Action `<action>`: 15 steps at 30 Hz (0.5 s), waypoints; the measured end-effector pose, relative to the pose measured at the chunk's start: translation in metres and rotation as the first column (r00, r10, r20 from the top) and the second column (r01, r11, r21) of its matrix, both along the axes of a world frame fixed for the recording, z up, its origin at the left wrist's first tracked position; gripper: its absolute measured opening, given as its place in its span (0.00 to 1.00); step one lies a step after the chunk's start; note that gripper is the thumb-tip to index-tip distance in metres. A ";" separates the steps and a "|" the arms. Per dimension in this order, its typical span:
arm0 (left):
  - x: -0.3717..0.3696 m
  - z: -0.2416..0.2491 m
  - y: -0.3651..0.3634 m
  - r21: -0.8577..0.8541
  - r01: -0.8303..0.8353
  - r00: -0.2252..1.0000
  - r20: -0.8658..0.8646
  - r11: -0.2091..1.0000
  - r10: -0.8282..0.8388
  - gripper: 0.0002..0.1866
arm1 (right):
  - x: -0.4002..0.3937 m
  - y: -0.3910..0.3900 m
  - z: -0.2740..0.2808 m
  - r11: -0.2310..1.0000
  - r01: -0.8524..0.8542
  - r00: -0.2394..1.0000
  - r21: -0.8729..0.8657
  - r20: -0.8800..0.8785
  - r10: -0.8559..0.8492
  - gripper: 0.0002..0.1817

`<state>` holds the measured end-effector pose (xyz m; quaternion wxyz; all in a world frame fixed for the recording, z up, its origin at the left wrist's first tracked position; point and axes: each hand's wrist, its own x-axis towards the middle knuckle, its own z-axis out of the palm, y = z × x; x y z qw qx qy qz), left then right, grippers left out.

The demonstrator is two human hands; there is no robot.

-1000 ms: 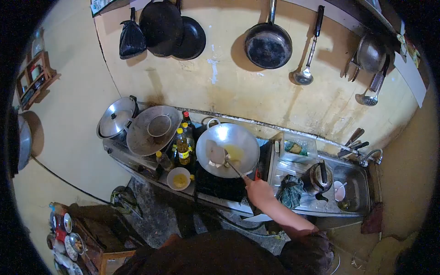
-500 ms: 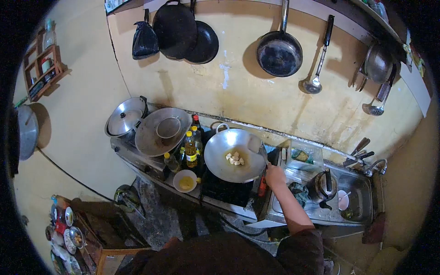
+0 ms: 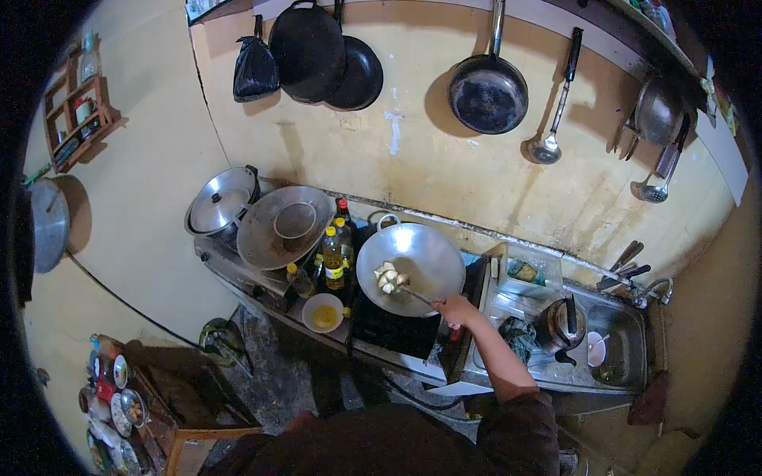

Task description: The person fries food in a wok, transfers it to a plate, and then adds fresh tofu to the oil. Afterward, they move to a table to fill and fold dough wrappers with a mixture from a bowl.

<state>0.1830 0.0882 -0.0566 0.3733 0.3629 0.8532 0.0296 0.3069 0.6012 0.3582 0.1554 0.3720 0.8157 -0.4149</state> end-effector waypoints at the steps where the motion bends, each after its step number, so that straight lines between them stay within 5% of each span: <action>1: -0.003 -0.001 0.001 -0.046 0.082 0.997 0.013 0.996 -0.082 0.20 | 0.003 -0.004 0.000 0.985 -0.088 0.993 0.147 -0.059 0.097 0.17; 3: 0.029 0.007 -0.065 -0.090 0.167 0.986 0.032 0.982 -0.165 0.20 | 0.011 -0.010 -0.007 0.942 -0.162 0.975 0.295 -0.101 0.199 0.16; 5: 0.005 -0.004 -0.014 -0.023 0.309 0.929 -0.205 0.951 -0.307 0.19 | 0.018 -0.014 -0.019 0.772 -0.170 0.887 0.612 -0.245 0.390 0.16; 6: 0.019 0.003 -0.055 -0.023 0.312 0.929 -0.204 0.950 -0.310 0.19 | 0.019 -0.020 -0.013 0.773 -0.169 0.889 0.611 -0.244 0.388 0.16; 9: -0.004 0.001 0.006 -0.058 0.293 0.952 -0.074 0.954 -0.297 0.20 | 0.025 -0.046 0.016 0.789 -0.185 0.954 0.586 -0.085 0.287 0.16; 15: -0.005 -0.004 0.016 -0.119 -0.153 0.988 0.008 0.981 0.155 0.20 | 0.034 -0.077 0.041 0.779 -0.110 0.978 0.618 -0.074 0.197 0.16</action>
